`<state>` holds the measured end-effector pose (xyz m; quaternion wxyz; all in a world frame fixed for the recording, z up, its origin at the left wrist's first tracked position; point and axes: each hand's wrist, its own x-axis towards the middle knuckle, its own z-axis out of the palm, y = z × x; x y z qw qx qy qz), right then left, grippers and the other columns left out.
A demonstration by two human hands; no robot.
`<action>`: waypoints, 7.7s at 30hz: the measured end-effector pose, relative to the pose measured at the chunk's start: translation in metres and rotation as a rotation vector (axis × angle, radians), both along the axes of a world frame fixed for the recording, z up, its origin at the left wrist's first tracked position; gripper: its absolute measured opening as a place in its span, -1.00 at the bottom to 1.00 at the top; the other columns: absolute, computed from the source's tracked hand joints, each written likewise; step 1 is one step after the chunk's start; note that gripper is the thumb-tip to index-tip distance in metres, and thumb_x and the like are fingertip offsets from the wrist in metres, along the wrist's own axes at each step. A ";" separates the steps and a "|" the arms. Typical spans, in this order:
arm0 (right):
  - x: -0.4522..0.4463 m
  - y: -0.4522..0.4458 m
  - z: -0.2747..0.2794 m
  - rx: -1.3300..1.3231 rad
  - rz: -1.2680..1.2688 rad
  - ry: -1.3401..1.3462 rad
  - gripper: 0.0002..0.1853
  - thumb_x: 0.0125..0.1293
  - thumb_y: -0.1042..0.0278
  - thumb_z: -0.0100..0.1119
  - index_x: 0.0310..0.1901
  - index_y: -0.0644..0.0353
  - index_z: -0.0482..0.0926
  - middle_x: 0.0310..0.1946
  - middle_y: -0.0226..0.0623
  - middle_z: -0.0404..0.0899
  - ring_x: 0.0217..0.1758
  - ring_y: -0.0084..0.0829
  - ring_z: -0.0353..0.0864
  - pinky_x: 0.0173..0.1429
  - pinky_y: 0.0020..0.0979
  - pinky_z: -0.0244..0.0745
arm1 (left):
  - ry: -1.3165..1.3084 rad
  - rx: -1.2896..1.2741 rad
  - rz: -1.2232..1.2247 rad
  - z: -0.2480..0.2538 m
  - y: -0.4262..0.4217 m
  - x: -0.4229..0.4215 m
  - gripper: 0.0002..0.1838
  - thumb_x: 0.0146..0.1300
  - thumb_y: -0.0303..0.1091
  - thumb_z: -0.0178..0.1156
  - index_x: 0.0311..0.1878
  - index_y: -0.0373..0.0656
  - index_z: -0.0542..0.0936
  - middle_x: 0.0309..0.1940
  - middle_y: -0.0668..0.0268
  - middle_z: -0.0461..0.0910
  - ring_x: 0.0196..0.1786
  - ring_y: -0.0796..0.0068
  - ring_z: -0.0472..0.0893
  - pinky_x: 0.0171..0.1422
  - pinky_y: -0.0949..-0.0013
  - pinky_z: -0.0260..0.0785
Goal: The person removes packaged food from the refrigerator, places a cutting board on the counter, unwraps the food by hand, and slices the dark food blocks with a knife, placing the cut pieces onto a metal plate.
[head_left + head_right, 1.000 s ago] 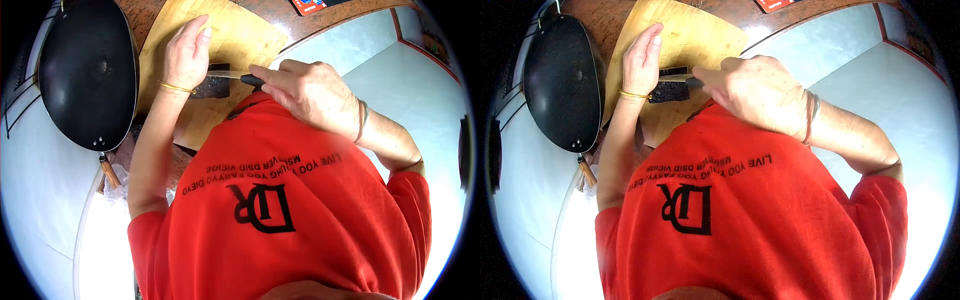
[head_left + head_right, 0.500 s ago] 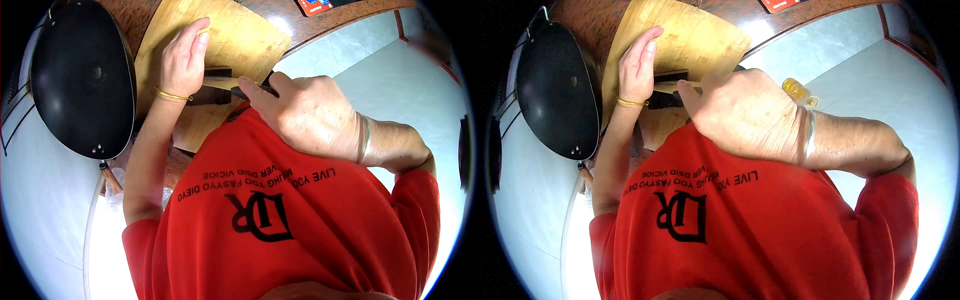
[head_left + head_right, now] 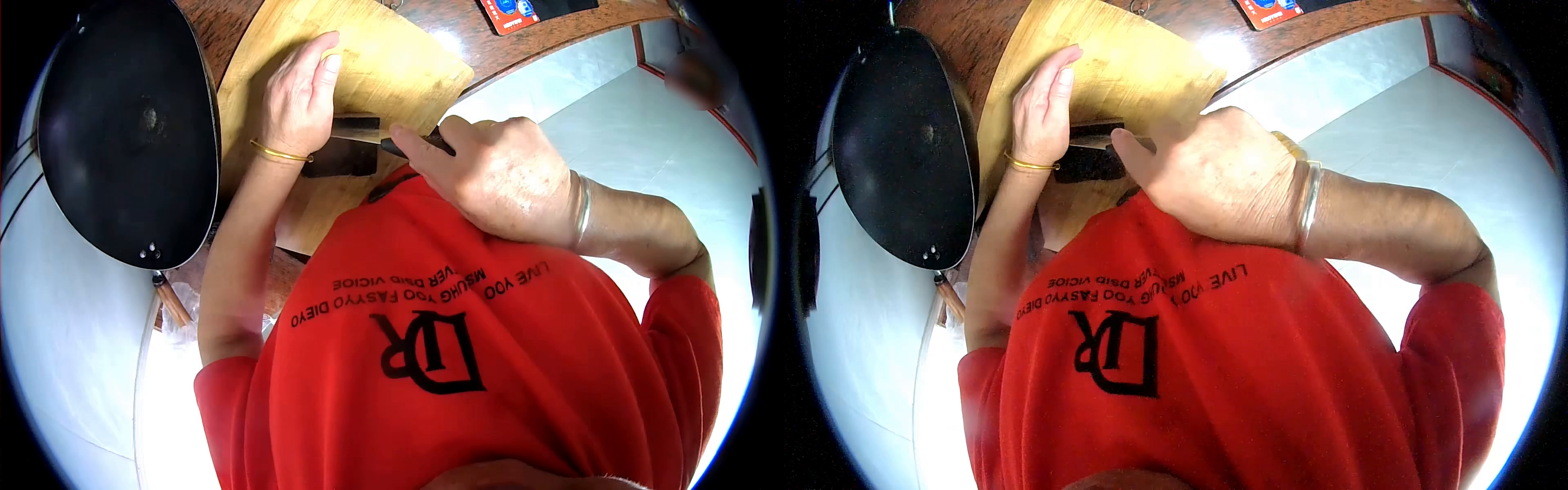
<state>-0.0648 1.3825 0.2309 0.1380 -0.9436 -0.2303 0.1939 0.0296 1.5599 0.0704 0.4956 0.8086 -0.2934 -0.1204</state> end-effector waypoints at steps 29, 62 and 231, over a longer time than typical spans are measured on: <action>-0.057 -0.063 -0.126 0.211 0.007 -0.267 -0.35 0.14 0.29 0.29 0.30 -0.16 0.34 -0.54 -0.45 0.37 -0.65 -0.48 0.45 -0.59 -0.45 0.45 | -0.260 0.467 -0.059 0.014 -0.033 -0.008 -0.48 0.34 -0.17 -0.01 0.21 -0.39 0.31 0.08 -0.14 0.45 0.26 -0.04 0.34 0.35 0.09 0.17; -0.069 -0.020 -0.120 -0.080 -0.037 -0.124 -0.37 0.26 0.25 0.02 0.39 -0.07 0.16 -0.35 -0.11 0.55 -0.48 -0.26 0.63 -0.47 -0.30 0.53 | -0.191 0.544 0.451 0.016 0.010 -0.130 0.18 -0.19 0.02 0.46 0.37 -0.43 0.02 0.25 -0.25 0.10 0.28 -0.26 0.12 0.42 -0.10 -0.06; 0.028 -0.106 -0.092 0.841 -1.054 0.215 -0.76 0.34 0.30 -0.07 -0.28 0.36 0.34 -0.72 -0.33 0.40 -0.78 -0.47 0.42 -0.67 -0.44 0.33 | -0.037 0.905 0.134 0.013 -0.146 0.127 -0.23 0.01 0.04 0.31 0.28 -0.06 0.35 0.14 0.03 0.44 0.17 0.12 0.49 0.21 0.15 0.36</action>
